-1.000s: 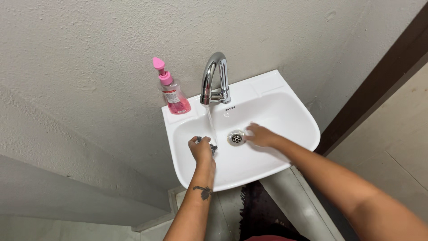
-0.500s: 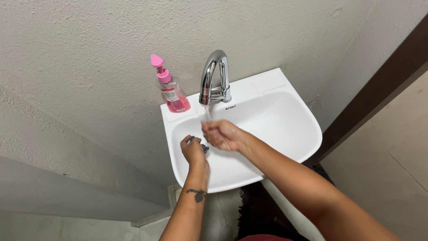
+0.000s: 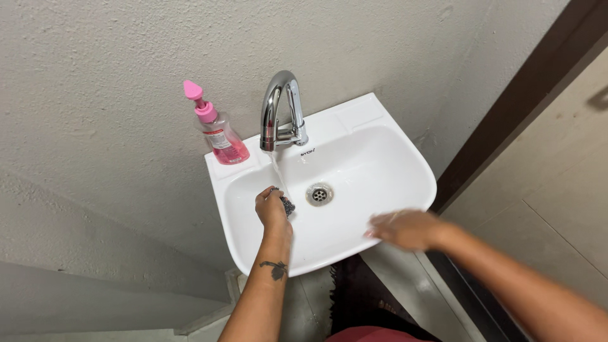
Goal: The person washes their hands at a white sink using a steel wool scrubber and liquid soap. They scrub their hands under running water, rinse the scrubber, and then apply soap to their hands to continue washing.
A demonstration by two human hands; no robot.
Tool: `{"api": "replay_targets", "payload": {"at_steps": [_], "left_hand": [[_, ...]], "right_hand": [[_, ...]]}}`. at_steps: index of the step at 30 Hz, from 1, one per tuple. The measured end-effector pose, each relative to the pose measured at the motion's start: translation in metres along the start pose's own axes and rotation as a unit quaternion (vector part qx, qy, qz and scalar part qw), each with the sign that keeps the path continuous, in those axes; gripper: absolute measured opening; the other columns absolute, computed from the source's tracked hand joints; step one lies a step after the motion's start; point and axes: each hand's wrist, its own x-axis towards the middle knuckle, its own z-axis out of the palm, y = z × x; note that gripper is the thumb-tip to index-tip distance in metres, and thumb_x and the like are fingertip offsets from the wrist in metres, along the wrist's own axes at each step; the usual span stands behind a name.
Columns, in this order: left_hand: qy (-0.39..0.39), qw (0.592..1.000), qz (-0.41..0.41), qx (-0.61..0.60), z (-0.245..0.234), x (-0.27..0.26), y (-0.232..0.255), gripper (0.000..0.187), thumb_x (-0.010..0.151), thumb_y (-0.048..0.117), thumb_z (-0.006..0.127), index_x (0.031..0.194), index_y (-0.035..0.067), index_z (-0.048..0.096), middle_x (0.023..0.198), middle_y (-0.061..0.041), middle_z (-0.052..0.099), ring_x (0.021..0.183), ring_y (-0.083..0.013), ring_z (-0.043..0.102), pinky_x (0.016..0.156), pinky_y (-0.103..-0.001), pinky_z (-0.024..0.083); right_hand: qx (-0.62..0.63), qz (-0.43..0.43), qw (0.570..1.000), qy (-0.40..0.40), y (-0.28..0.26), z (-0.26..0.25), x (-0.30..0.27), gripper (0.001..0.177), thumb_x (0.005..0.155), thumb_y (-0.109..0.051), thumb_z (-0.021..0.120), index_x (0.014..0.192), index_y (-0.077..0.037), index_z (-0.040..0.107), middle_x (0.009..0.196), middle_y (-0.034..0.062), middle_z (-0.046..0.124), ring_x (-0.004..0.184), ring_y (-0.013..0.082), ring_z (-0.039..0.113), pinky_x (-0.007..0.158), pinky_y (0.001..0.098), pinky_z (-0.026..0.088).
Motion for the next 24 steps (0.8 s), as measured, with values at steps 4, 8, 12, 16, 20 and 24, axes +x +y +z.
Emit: {"api": "replay_targets", "payload": {"at_steps": [4, 8, 12, 16, 20, 24], "left_hand": [[-0.009, 1.0, 0.0, 0.0, 0.002, -0.003, -0.003, 0.03, 0.084, -0.002, 0.055, 0.114, 0.001, 0.056, 0.089, -0.01, 0.062, 0.068, -0.0154, 0.058, 0.058, -0.029, 0.05], [-0.005, 1.0, -0.001, 0.003, 0.0, -0.002, -0.007, 0.03, 0.084, -0.002, 0.055, 0.114, 0.002, 0.056, 0.089, -0.01, 0.063, 0.068, -0.0151, 0.058, 0.058, -0.029, 0.05], [-0.001, 1.0, 0.006, 0.019, -0.005, -0.004, -0.008, 0.032, 0.083, -0.002, 0.056, 0.114, 0.003, 0.059, 0.089, -0.009, 0.062, 0.068, -0.0139, 0.057, 0.057, -0.029, 0.049], [0.038, 0.996, 0.031, 0.071, -0.011, -0.009, 0.006, 0.036, 0.08, -0.004, 0.055, 0.114, 0.004, 0.064, 0.087, -0.008, 0.062, 0.069, -0.013, 0.057, 0.058, -0.028, 0.048], [0.055, 0.994, 0.08, 0.053, -0.021, -0.023, 0.031, 0.034, 0.084, -0.002, 0.052, 0.114, 0.006, 0.066, 0.084, -0.004, 0.061, 0.065, -0.0107, 0.053, 0.054, -0.027, 0.045], [0.047, 0.993, 0.096, 0.045, -0.025, -0.035, 0.046, 0.034, 0.086, -0.001, 0.049, 0.113, 0.008, 0.068, 0.075, -0.002, 0.058, 0.055, -0.01, 0.047, 0.047, -0.029, 0.039]], "right_hand": [[-0.103, 0.08, 0.991, 0.019, 0.046, -0.02, 0.023, 0.084, 0.1, -0.069, 0.012, 0.161, -0.013, 0.009, 0.171, 0.0057, 0.0, 0.158, 0.0233, -0.002, 0.129, 0.0388, 0.001], [-0.108, 0.096, 0.989, -0.016, 0.033, -0.015, 0.056, 0.102, 0.098, -0.077, 0.019, 0.162, -0.001, -0.006, 0.169, 0.0175, -0.014, 0.156, 0.0282, -0.011, 0.127, 0.0387, -0.001], [0.008, -0.12, 0.99, -0.076, -0.038, 0.009, 0.102, 0.099, 0.096, -0.074, 0.025, 0.161, -0.004, 0.001, 0.17, 0.0148, -0.008, 0.158, 0.0254, -0.009, 0.128, 0.0394, 0.002], [0.348, -0.277, 0.89, -0.103, -0.107, 0.032, 0.154, 0.082, 0.1, -0.054, 0.039, 0.161, -0.005, 0.011, 0.166, 0.0145, 0.021, 0.155, 0.0244, 0.016, 0.125, 0.0398, 0.017], [0.693, -0.163, 0.702, 0.021, -0.127, 0.015, 0.209, 0.036, 0.102, -0.016, 0.047, 0.128, 0.007, 0.058, 0.107, 0.0176, 0.067, 0.089, 0.0228, 0.063, 0.092, 0.0403, 0.056], [0.849, -0.117, 0.51, 0.074, -0.114, -0.029, 0.23, 0.031, 0.108, -0.012, 0.038, 0.119, 0.006, 0.06, 0.092, 0.0077, 0.067, 0.076, 0.0114, 0.066, 0.07, 0.0218, 0.06]]}}
